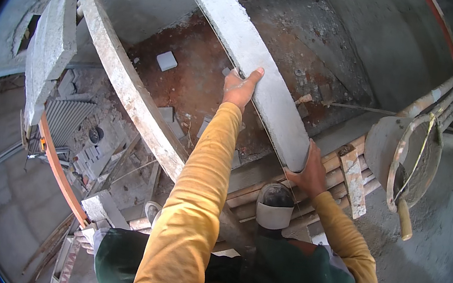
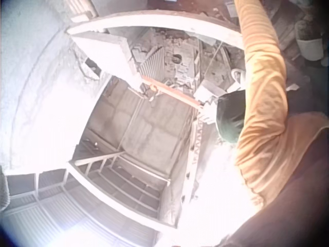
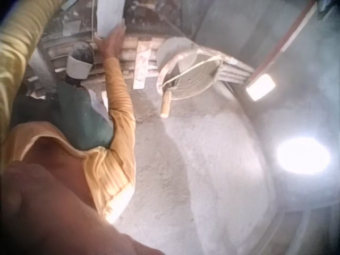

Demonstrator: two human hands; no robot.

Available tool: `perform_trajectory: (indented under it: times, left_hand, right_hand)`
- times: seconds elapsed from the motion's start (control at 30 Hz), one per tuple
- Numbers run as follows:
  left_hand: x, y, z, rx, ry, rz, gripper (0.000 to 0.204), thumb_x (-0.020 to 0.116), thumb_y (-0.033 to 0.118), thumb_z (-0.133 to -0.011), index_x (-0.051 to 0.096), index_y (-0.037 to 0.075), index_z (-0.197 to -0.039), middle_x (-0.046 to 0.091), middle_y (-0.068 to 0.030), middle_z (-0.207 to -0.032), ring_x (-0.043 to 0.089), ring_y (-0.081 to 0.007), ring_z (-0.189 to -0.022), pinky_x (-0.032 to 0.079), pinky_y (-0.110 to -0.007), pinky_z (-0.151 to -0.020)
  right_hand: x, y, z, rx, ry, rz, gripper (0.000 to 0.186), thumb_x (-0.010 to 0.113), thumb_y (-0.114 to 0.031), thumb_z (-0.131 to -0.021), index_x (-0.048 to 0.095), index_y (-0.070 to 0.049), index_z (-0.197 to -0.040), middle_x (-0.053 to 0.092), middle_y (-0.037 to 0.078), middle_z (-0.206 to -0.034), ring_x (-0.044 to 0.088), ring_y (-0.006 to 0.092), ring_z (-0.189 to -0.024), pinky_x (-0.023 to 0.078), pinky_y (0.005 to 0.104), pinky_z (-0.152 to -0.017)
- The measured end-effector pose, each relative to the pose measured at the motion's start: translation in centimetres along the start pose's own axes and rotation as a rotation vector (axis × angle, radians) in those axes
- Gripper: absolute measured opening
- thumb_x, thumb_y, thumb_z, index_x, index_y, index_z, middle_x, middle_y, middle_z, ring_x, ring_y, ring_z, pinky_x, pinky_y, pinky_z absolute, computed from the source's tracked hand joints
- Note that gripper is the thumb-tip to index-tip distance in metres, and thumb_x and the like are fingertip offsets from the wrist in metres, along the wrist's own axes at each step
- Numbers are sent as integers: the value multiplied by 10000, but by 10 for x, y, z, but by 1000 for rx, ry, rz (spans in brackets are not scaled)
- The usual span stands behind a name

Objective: The person uses a string line to mark a wall, then applies cement mortar to a bamboo scaffold and places a rectangular tile onto the mortar. The person adjusts the tile position to align with the string line.

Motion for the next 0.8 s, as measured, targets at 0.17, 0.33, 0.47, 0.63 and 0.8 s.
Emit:
perform_trajectory:
  times: [0.17,0.33,0.47,0.63,0.8]
  left_hand:
    - [1,4,8,21,-53,113,870,782,355,-768,392,-163,-1348,542,-258,-1297,561,-303,-1176,422,-357,-1012]
    - [2,10,14,35,135,-56,600,769,275,-781,558,-97,-1202,646,-236,-1149,624,-315,-1081,457,-366,-952]
    - [-2,9,11,25,-1,54,836,771,339,-785,399,-158,-1344,545,-266,-1292,552,-302,-1187,416,-350,-1015]
    - [0,2,5,45,86,-54,811,772,316,-794,402,-158,-1339,570,-242,-1261,570,-284,-1142,434,-347,-987]
    - [1,-5,-2,55,86,58,673,768,306,-792,515,-123,-1244,622,-242,-1197,599,-314,-1126,432,-366,-988]
  right_hand:
    - [-1,-1,-2,-6,-9,-22,1046,846,-265,-628,250,61,-1423,440,270,-1323,473,426,-1209,424,433,-1003]
    - [1,-1,-3,-64,47,2,1029,846,-253,-622,272,63,-1414,445,267,-1314,477,426,-1202,430,434,-996]
    - [2,1,-3,-72,54,-7,1034,848,-242,-615,270,63,-1416,441,268,-1317,474,422,-1204,424,435,-1004]
    - [-1,0,-4,-64,33,-30,1037,849,-239,-615,268,68,-1417,447,267,-1312,456,418,-1223,413,427,-1018]
    - [-2,-1,-5,-11,-11,-69,1042,847,-238,-622,259,77,-1422,418,271,-1366,422,408,-1271,385,422,-1052]
Point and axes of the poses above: each hand's wrist, its own z-axis away from the middle knuckle, its own x-axis out of the palm, y = z × x, the point moved 1 cm from there along -z, towards the middle knuckle
